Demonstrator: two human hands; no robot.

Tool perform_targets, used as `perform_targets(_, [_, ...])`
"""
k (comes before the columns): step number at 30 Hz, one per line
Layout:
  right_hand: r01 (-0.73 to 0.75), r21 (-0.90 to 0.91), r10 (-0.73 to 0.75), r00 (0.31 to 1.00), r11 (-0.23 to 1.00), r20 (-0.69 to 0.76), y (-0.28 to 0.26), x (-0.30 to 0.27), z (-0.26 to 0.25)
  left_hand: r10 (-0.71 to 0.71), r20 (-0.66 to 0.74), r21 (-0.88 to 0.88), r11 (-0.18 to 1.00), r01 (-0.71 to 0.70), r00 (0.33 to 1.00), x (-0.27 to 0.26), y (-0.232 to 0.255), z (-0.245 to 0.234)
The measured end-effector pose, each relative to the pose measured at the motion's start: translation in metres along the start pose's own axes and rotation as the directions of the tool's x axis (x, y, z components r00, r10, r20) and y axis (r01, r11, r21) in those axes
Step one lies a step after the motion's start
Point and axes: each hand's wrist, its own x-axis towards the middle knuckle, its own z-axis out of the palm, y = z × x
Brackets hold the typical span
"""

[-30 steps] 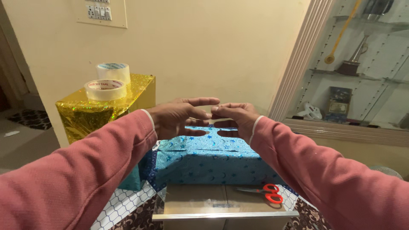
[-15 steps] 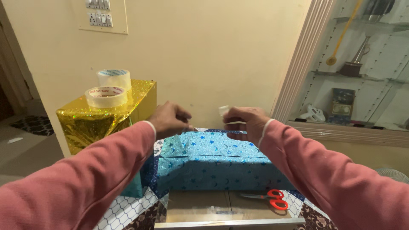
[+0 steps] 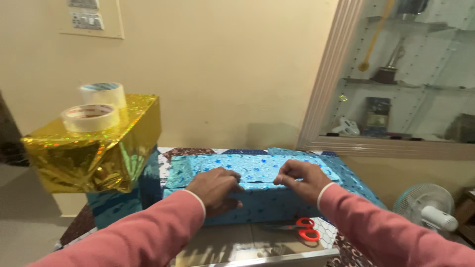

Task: The person wraps a rectangular box with blue star-patterned paper, then secures the seams by repeatedly cutting and applying clear adhesive tape. The person uses scissors to cut tape and smooths each strip onto the package.

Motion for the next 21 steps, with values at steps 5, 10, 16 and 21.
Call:
perform_targets(5, [0.068, 0.003, -0.068, 0.997, 0.998, 0.036, 0.004, -0.018, 0.013, -0.167, 0.165, -0.025, 0.985, 0.173, 0.972, 0.006, -0.002, 0.004])
perform_targets(10, [0.056, -0.18, -0.058, 0.998, 0.982, -0.009, -0.003, -0.02, 0.015, -0.172, 0.049, -0.067, 0.982, 0.175, 0.984, 0.007, -0.005, 0.009])
perform_targets(16, [0.044, -0.164, -0.057, 0.996, 0.986, -0.072, -0.007, -0.018, 0.024, -0.267, 0.028, 0.044, 0.963, 0.265, 0.963, 0.009, -0.002, 0.015])
perform_targets(21, [0.05, -0.109, -0.058, 0.996, 0.993, -0.071, -0.012, -0.017, 0.021, -0.257, -0.054, -0.015, 0.966, 0.257, 0.965, 0.018, 0.003, 0.014])
